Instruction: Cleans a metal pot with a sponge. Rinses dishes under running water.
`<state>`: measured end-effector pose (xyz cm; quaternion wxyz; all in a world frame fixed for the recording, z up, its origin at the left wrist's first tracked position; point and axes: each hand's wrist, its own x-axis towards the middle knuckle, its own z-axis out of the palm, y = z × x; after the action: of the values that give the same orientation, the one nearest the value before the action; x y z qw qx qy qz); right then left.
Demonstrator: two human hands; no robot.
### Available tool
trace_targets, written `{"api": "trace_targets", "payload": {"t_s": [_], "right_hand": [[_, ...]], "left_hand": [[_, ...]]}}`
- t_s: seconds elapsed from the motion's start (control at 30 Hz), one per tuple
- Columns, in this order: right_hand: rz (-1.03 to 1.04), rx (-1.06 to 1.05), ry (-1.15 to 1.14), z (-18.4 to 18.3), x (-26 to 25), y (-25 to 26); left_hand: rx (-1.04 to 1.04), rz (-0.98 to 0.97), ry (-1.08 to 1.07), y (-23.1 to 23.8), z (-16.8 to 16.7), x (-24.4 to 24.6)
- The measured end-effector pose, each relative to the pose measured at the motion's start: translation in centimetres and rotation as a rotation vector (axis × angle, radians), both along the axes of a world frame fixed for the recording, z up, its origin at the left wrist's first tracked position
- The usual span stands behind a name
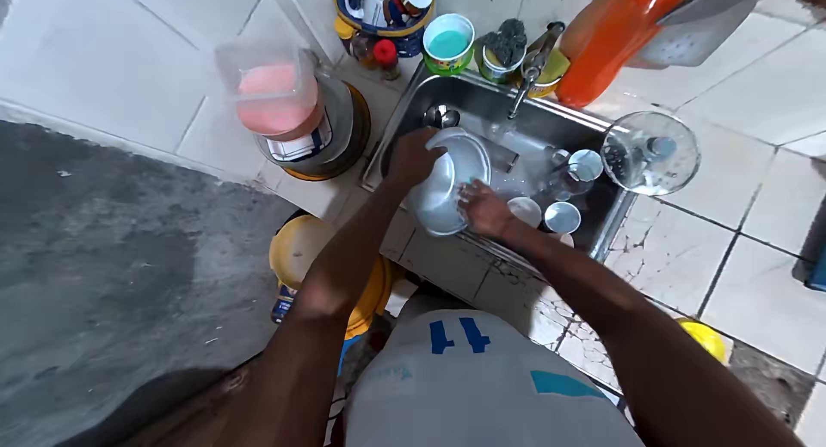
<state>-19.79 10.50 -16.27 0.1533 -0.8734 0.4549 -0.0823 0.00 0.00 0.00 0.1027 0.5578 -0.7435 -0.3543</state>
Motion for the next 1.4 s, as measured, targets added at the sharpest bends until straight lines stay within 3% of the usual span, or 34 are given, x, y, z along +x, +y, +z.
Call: {"api": "trace_targets", "payload": {"t_s": [0.07, 0.13, 0.2, 0.27, 0.3, 0.37, 0.47, 0.53, 0.67, 0.77, 0.83, 0.9, 0.97, 1.03, 1.1, 1.17, 1.27, 1.33, 1.4], "right_hand": [[-0.153, 0.034, -0.088, -0.6, 3.0, 2.2], [-0.354, 0.251, -0.236, 2.2, 6.6, 3.9], [-0.575, 0.557, -0.546, 6.0, 9.1, 4.5], [-0.613, 0.658, -0.834, 8.8, 9.9, 5.0], [-0.567, 0.641, -0.835, 9.3, 9.9, 5.2], [-0.331, 0.534, -0.556, 7.2, 8.1, 5.3], [-0.011, 0.258, -0.023, 2.6, 1.3, 3.2], [0.092, 0.135, 0.241, 3.9, -2.7, -0.4], [-0.188, 0.082, 0.113, 6.8, -2.1, -2.3], [-0.413, 0.305, 0.079, 5.1, 3.3, 1.6], [-0.53, 0.546, 0.084, 7.1, 7.6, 3.1], [-0.695, 0.705, -0.193, 8.4, 10.8, 3.1], [-0.968, 0.768, -0.728, 9.3, 13.0, 1.2], [-1.184, 0.787, -1.349, 10.9, 15.1, -0.8], [-1.282, 0.7, -1.645, 12.6, 16.3, -1.7], [-1.225, 0.577, -1.461, 12.7, 16.7, -0.1], [-0.933, 0.333, -0.783, 10.8, 16.2, 4.8], [-0.73, 0.186, -0.439, 9.3, 14.3, 6.9], [-0.508, 0.081, -0.258, 6.8, 10.4, 7.8]], "left_hand": [[-0.018, 0.052, 0.058, 1.0, -0.9, -0.4], [-0.031, 0.117, 0.099, 2.2, -1.5, -0.6], [-0.038, 0.151, 0.119, 3.0, -1.6, -0.9], [-0.031, 0.155, 0.135, 3.6, -1.4, -1.3], [-0.036, 0.147, 0.138, 3.7, -1.4, -1.2], [-0.036, 0.098, 0.099, 3.5, -1.5, -0.7], [-0.055, -0.022, 0.08, 3.2, -1.0, -0.8], [-0.037, -0.072, 0.113, 3.2, -0.8, -1.7], [0.045, -0.1, 0.105, 2.2, -0.7, -1.6], [0.054, 0.018, 0.212, 2.3, -1.9, 0.1], [0.055, 0.103, 0.269, 3.2, -1.9, 0.5], [0.051, 0.145, 0.303, 4.4, -2.1, 0.7], [0.034, 0.176, 0.365, 4.8, -2.1, 0.8], [0.005, 0.205, 0.396, 5.3, -2.1, 1.1], [-0.026, 0.232, 0.415, 5.5, -2.2, 1.3], [0.006, 0.254, 0.414, 4.9, -2.4, 1.3], [0.07, 0.26, 0.388, 3.6, -2.4, 0.9], [0.1, 0.255, 0.366, 2.4, -2.6, 0.9], [0.128, 0.246, 0.354, 1.0, -3.5, 1.4]]}}
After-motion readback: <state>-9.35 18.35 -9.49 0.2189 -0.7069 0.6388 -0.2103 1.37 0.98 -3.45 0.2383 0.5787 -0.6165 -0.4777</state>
